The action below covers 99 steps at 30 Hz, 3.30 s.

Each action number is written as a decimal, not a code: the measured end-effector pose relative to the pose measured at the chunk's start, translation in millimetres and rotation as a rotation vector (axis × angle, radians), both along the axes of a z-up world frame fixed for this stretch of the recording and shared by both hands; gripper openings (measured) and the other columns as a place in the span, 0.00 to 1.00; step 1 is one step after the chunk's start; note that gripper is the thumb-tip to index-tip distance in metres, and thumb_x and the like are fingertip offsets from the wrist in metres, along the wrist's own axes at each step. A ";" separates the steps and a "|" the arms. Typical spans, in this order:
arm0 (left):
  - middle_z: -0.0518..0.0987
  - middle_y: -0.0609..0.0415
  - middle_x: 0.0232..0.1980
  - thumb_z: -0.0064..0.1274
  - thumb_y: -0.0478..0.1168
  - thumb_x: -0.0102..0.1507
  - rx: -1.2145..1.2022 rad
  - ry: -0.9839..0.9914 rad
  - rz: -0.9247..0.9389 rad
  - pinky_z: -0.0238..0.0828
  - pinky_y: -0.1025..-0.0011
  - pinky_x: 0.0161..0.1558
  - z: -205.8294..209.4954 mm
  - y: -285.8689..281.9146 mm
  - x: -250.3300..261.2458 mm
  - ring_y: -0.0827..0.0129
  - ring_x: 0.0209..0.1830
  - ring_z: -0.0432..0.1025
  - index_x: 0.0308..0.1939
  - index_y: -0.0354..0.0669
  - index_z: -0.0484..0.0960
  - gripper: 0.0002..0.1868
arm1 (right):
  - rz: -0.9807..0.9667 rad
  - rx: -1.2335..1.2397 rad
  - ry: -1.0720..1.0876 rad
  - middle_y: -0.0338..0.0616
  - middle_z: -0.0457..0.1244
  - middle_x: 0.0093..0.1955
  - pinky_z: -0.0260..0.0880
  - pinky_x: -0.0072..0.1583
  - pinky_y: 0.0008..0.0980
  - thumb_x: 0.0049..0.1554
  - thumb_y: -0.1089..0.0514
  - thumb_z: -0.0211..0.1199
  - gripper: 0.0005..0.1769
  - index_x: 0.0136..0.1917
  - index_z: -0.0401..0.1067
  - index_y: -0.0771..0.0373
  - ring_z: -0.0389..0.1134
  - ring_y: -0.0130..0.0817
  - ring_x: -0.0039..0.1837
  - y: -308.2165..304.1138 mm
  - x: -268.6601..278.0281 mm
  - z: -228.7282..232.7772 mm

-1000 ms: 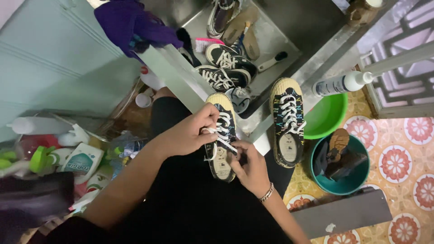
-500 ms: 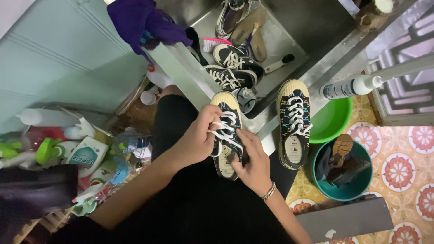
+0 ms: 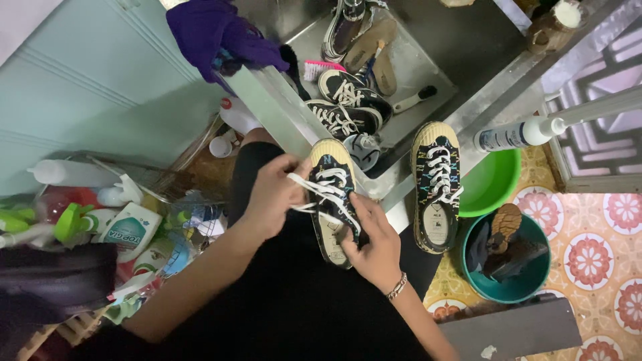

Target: Wash and relace several pairs of sneakers at a utility sink.

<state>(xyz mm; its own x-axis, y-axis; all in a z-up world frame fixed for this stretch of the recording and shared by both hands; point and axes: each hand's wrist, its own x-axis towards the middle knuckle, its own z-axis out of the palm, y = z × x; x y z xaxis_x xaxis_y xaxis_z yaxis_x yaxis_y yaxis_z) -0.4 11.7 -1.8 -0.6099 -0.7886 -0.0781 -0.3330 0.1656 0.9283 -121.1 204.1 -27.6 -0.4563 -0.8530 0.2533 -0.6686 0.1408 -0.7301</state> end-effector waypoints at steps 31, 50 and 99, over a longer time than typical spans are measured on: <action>0.48 0.25 0.76 0.66 0.42 0.50 -0.455 -0.016 -0.467 0.37 0.42 0.74 -4.7 20.6 4.5 0.33 0.79 0.44 0.75 0.35 0.53 0.54 | -0.041 0.001 0.080 0.46 0.63 0.49 0.69 0.49 0.32 0.53 0.64 0.72 0.16 0.56 0.79 0.64 0.67 0.37 0.46 -48.3 -10.8 24.1; 0.47 0.26 0.82 0.51 0.32 0.52 -0.310 0.168 -0.454 0.38 0.51 0.83 -20.4 20.7 -0.7 0.37 0.86 0.38 0.78 0.24 0.47 0.52 | -0.004 -0.004 0.158 0.46 0.64 0.52 0.71 0.49 0.33 0.51 0.58 0.78 0.18 0.53 0.80 0.66 0.69 0.39 0.49 -46.8 -20.9 22.7; 0.56 0.35 0.80 0.63 0.38 0.52 -0.378 0.062 -0.525 0.40 0.44 0.79 -6.7 12.3 -1.4 0.45 0.83 0.48 0.77 0.34 0.53 0.52 | -0.389 -0.353 -0.209 0.32 0.55 0.34 0.52 0.41 0.25 0.55 0.66 0.73 0.22 0.54 0.61 0.61 0.53 0.21 0.36 5.8 -68.8 89.3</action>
